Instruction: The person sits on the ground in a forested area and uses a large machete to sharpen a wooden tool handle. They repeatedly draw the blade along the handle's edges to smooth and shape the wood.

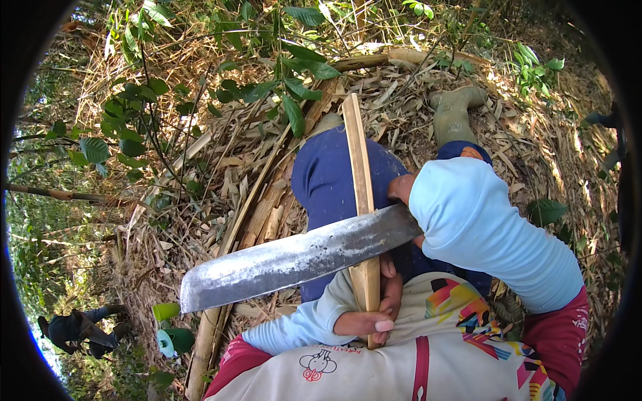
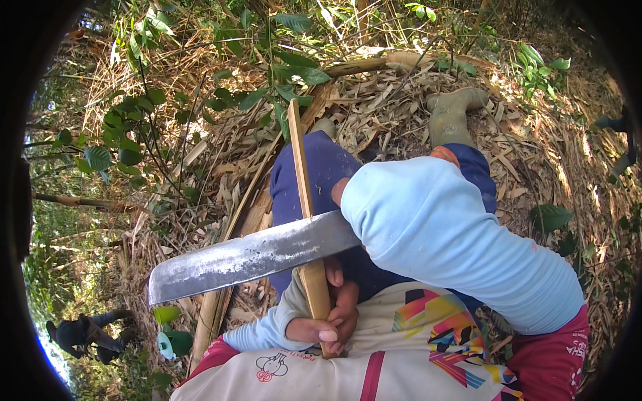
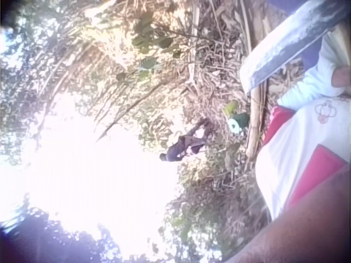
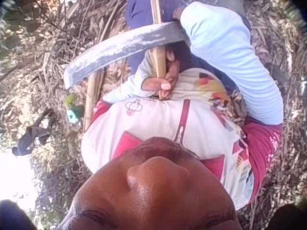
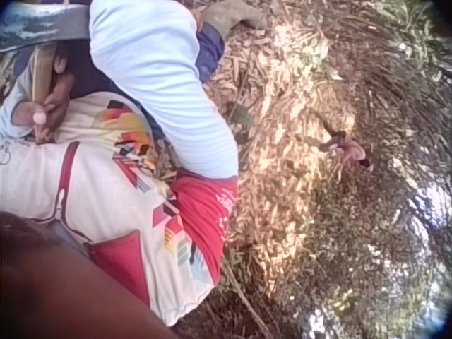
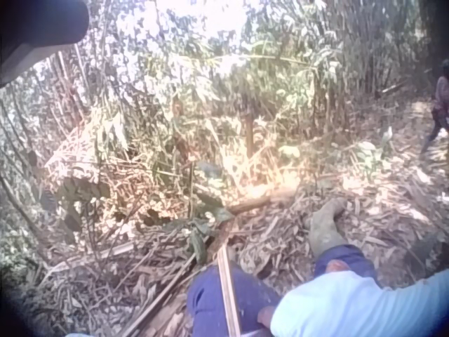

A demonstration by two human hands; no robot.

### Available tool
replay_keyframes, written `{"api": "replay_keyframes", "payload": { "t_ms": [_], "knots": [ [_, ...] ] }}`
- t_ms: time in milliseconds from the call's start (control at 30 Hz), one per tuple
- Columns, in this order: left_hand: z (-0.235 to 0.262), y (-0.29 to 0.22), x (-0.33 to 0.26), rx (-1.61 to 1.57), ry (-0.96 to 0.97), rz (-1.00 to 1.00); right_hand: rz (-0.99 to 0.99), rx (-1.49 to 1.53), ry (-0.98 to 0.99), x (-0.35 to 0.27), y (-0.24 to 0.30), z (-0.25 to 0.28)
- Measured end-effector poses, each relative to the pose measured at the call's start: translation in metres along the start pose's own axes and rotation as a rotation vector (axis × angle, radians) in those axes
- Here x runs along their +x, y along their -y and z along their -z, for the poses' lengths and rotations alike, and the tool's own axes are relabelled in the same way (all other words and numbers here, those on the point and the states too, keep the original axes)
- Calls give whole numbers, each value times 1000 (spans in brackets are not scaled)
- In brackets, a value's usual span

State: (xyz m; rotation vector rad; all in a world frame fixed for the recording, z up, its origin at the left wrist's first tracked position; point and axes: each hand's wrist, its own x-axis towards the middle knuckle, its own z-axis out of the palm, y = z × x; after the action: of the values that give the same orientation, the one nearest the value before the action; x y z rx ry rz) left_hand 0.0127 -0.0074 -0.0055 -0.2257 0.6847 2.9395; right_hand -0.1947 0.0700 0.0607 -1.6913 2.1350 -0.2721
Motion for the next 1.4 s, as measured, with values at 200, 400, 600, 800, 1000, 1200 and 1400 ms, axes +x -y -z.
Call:
{"api": "replay_keyframes", "payload": {
  "t_ms": [200, 400, 600, 800, 1000, 1200, 1400],
  "knots": [
    [-2, 0, 2, -36, -7, -15, 101, -60, -148, 2, -7, -2],
    [-1, 0, 2, -50, 1, -4, 83, -60, -149, 4, -10, 1],
    [0, 2, 2, -42, 4, -16, 8, -15, -138, 7, -13, 4],
    [1, 2, 2, -36, 5, -13, -65, -8, -82, 11, -13, 8],
    [2, 3, 1, -31, 14, -6, -103, 17, -159, 13, -19, 8],
    [2, 2, 1, -47, 17, -6, -111, 6, -184, 20, -21, 11],
    [3, 1, 1, -22, 34, -3, -80, 22, -237, 25, -24, 13]
  ]
}}
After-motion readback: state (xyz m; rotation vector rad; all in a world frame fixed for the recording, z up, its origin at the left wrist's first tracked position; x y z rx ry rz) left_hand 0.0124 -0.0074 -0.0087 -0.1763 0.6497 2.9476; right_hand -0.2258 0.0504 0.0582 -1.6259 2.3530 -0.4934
